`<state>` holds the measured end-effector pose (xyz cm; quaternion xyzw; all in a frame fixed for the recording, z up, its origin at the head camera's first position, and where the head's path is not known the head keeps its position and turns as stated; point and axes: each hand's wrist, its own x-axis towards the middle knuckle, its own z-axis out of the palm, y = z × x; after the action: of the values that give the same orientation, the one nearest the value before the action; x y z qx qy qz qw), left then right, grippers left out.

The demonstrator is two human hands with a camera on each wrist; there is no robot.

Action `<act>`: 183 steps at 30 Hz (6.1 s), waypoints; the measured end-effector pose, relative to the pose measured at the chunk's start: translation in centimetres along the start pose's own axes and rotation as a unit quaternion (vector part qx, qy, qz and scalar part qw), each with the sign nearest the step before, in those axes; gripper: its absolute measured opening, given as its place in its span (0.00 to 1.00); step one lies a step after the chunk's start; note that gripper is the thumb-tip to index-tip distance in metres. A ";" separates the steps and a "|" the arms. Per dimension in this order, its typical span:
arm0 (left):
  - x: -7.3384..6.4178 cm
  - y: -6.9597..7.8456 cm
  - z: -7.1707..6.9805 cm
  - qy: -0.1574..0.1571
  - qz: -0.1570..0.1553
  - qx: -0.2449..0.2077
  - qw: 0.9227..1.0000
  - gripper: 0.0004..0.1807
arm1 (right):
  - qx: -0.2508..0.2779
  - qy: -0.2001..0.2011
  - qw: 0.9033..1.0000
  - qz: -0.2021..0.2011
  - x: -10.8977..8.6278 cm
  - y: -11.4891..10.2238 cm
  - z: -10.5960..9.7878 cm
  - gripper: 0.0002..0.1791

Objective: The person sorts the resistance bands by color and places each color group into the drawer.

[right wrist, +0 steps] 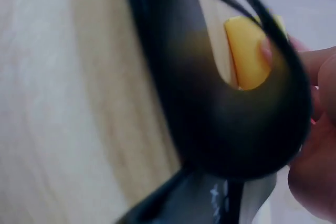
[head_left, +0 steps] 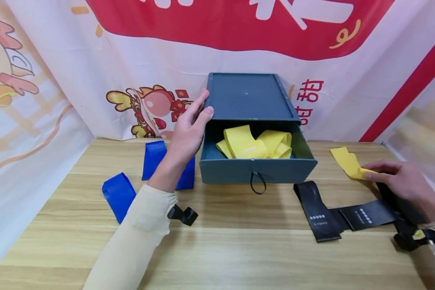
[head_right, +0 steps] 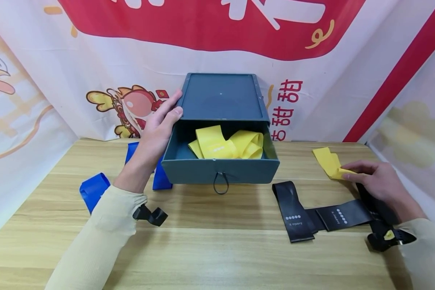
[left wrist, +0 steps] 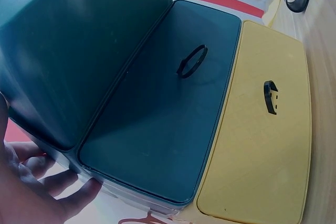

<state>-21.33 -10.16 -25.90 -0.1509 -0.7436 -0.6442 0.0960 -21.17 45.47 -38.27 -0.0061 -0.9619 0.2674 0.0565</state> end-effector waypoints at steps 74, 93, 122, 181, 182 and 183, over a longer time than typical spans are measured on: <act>-0.4 0.1 0.2 0.001 0.000 0.000 1.000 0.31 | 0.189 0.203 0.951 -0.136 -3.1 -22.6 -5.8 0.20; -0.3 0.1 0.1 0.005 0.002 0.005 1.000 0.30 | 0.221 0.209 0.936 -0.179 -3.7 -29.9 -8.2 0.20; -0.4 0.2 -0.1 0.006 -0.001 0.011 1.000 0.31 | 0.276 0.160 0.879 -0.354 -2.2 -38.0 -5.5 0.15; -0.4 0.0 -0.2 0.002 0.007 0.006 1.000 0.31 | 0.025 0.019 0.954 -0.300 -4.9 -36.3 -1.1 0.13; -0.4 0.0 -0.2 0.002 0.008 0.006 1.000 0.31 | 0.029 0.025 0.953 -0.301 -4.9 -36.3 -1.1 0.12; -0.4 0.0 -0.2 0.003 0.008 0.006 1.000 0.31 | 0.034 0.032 0.952 -0.302 -4.9 -36.2 -1.1 0.12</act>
<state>-20.98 -10.40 -25.98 -0.1545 -0.7462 -0.6391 0.1039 -15.52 14.81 -19.15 0.2780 -0.9068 0.2701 0.1656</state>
